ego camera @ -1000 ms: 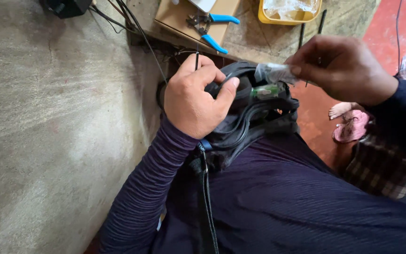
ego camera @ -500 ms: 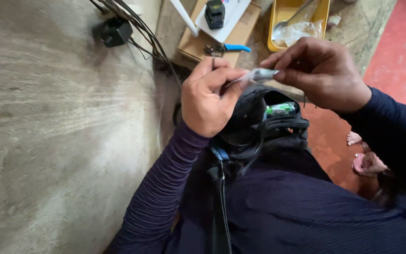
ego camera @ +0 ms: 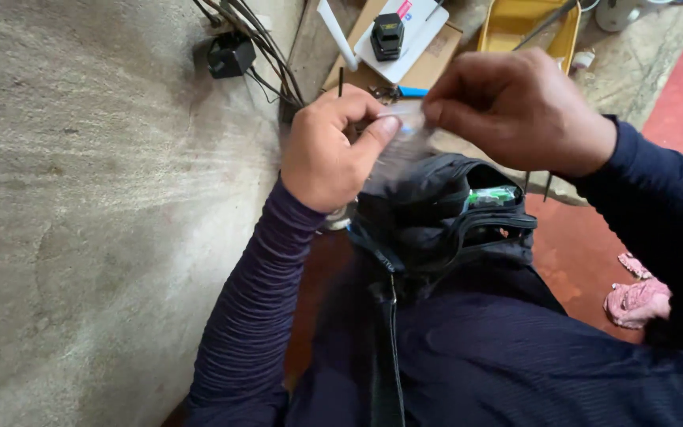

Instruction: Installing a mechanical connector onto a fiber optic cable using a stripper and cleaver.

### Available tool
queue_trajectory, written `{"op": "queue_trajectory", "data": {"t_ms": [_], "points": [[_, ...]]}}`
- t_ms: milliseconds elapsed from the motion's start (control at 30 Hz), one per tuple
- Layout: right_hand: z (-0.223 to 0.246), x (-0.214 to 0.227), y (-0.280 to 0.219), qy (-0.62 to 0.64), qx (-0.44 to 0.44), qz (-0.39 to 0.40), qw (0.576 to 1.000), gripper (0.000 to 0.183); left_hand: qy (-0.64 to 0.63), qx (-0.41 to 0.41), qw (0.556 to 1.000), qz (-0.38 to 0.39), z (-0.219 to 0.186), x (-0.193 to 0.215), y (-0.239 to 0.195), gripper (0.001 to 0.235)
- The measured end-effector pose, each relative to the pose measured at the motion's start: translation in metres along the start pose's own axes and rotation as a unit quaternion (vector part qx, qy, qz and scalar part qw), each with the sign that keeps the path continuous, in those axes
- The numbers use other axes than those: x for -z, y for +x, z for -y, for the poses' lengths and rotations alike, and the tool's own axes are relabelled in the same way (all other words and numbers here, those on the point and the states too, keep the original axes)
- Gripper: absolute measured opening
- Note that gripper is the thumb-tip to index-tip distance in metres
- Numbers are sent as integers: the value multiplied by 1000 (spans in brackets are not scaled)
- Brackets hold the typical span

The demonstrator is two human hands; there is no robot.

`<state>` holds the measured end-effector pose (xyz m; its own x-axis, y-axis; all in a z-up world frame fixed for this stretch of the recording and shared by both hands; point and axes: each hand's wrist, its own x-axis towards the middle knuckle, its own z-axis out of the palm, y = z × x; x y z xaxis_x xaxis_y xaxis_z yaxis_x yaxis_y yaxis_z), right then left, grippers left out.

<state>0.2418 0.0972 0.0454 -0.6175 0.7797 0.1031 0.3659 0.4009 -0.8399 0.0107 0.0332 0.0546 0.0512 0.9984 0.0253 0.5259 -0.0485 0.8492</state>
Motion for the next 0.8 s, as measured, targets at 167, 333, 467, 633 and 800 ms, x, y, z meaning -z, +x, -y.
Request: {"op": "queue_trajectory", "data": {"t_ms": [167,333,467,633,800], "points": [[0,0,16,-45,56,85,994,19,47,-52,997,8,16,5,5,15],[0,-2,27,-85,29,108,990,20,62,-88,994,-11,25,4,9,23],[-8,-13,24,-72,-55,95,991,22,109,-77,987,-91,11,-2,0,33],[-20,-29,17,-22,9,37,999,24,19,-20,997,-72,11,-19,-3,26],[-15,-26,17,34,4,44,998,24,-37,-14,998,-42,27,-21,-1,22]]}}
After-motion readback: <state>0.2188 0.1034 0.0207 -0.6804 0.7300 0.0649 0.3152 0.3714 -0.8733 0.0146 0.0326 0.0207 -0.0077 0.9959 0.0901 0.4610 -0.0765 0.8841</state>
